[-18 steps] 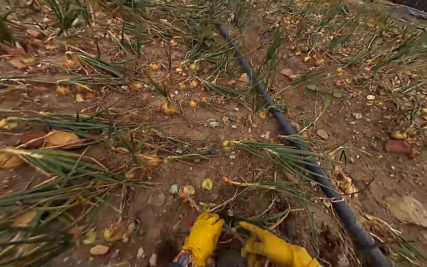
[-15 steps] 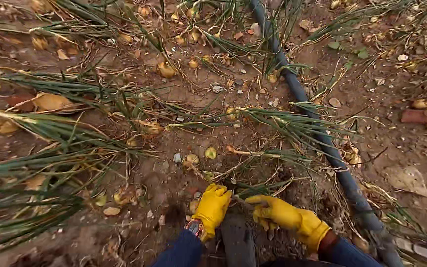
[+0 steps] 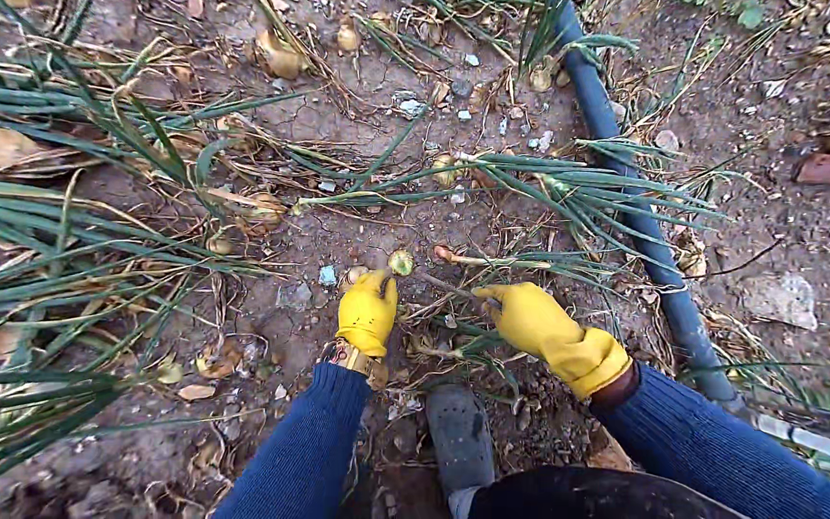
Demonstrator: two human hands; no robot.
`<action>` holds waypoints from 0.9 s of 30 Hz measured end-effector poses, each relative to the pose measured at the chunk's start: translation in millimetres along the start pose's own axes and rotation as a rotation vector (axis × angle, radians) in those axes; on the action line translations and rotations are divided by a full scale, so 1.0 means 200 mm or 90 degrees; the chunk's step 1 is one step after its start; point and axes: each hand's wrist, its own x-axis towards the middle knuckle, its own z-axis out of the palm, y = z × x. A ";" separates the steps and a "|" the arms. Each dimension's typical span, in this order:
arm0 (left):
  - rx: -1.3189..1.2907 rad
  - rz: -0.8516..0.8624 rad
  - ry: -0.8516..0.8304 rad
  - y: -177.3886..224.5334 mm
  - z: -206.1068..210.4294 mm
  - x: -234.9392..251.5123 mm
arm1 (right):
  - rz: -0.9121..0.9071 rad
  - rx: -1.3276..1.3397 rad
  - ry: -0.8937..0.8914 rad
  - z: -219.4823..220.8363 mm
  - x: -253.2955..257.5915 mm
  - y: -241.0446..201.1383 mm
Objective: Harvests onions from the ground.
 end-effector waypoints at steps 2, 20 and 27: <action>0.022 -0.035 -0.064 0.05 0.00 0.12 | -0.002 -0.046 -0.007 -0.03 0.06 -0.06; 0.177 -0.022 -0.302 0.05 0.09 0.47 | -0.014 -0.153 -0.122 -0.20 0.41 -0.30; 0.146 -0.025 -0.298 0.01 0.11 0.47 | -0.027 -0.098 -0.119 -0.11 0.36 -0.26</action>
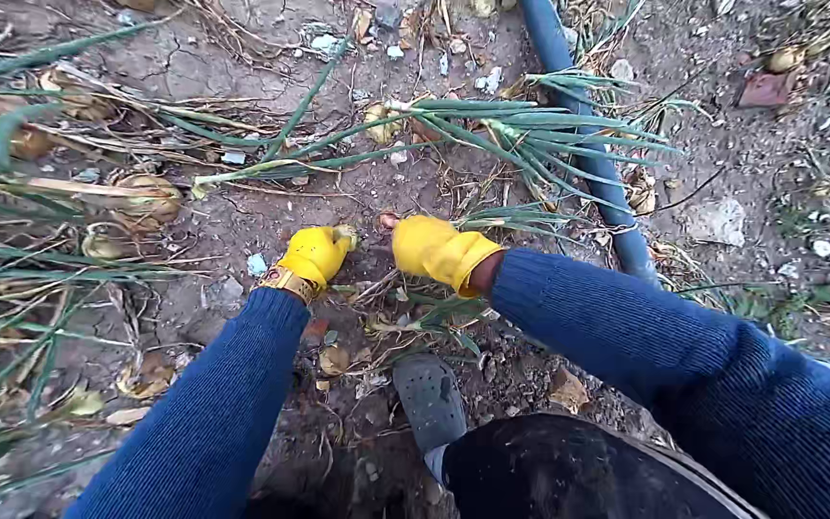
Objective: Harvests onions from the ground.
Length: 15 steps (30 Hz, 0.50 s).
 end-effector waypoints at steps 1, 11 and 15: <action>-0.005 0.000 0.006 0.00 0.00 -0.01 | 0.009 0.010 0.003 -0.02 0.02 0.05; -0.044 -0.017 0.029 -0.01 -0.03 0.05 | -0.016 0.060 0.071 0.04 0.02 -0.01; -0.066 -0.024 -0.005 -0.05 0.03 0.00 | 0.015 0.086 0.000 0.21 0.05 0.07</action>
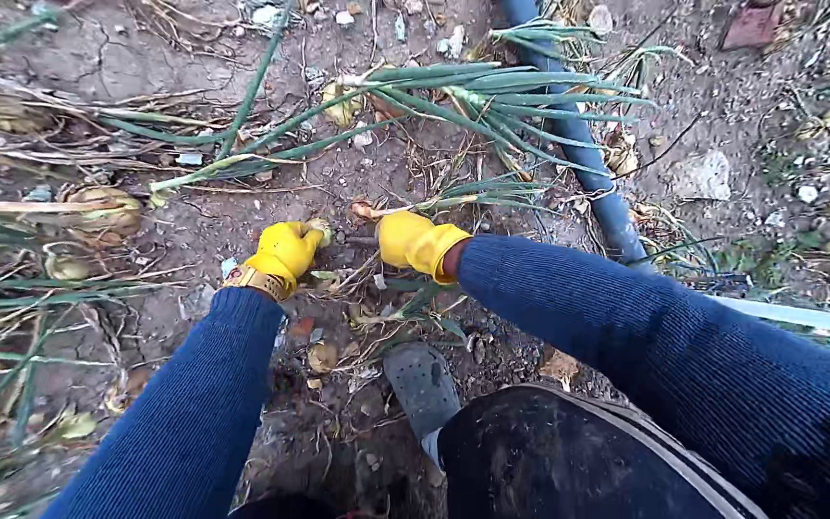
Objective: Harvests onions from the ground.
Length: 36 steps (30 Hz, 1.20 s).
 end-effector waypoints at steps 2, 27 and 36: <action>-0.019 0.010 0.013 0.01 -0.02 0.04 | 0.006 -0.004 0.016 -0.03 -0.04 -0.07; -0.253 0.097 0.194 -0.21 0.01 -0.48 | -0.338 -0.088 0.354 0.48 0.30 0.50; -0.102 -0.155 0.074 -0.69 0.40 -1.02 | -0.255 0.091 0.402 0.09 0.07 0.20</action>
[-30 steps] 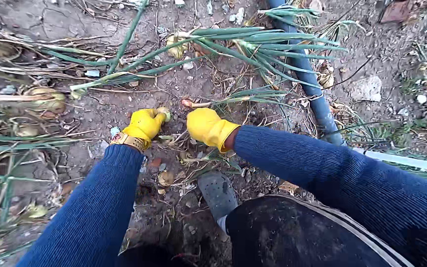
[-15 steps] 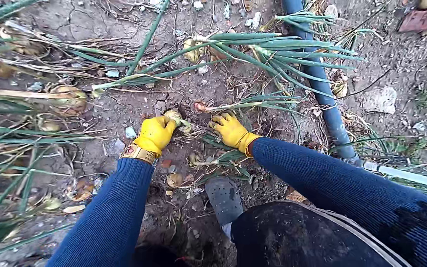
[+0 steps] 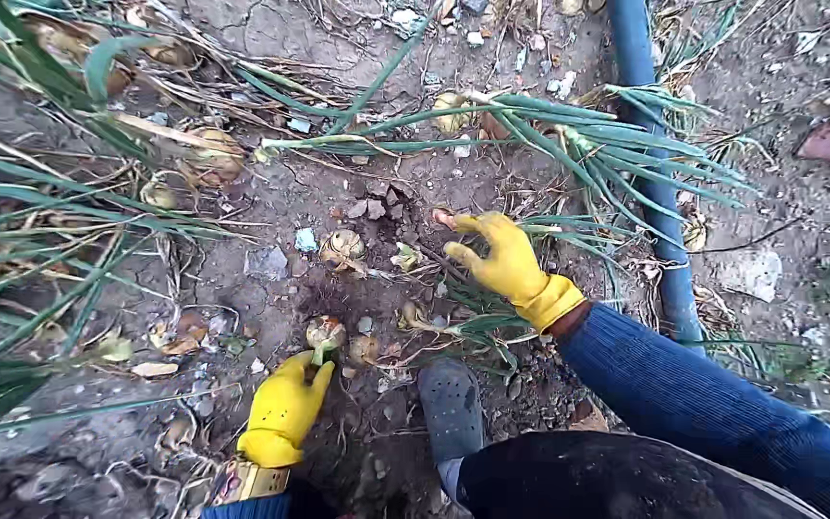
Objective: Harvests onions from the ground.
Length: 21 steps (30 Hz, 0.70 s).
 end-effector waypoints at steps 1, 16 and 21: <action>-0.031 -0.007 0.065 0.01 0.04 -0.02 | 0.045 -0.038 0.024 -0.02 0.11 -0.03; -0.106 0.093 0.138 0.00 0.16 0.15 | 0.419 -0.208 -0.410 0.11 0.50 -0.06; -0.146 0.108 0.152 -0.06 0.18 0.16 | 0.409 -0.152 -0.351 0.16 0.47 0.00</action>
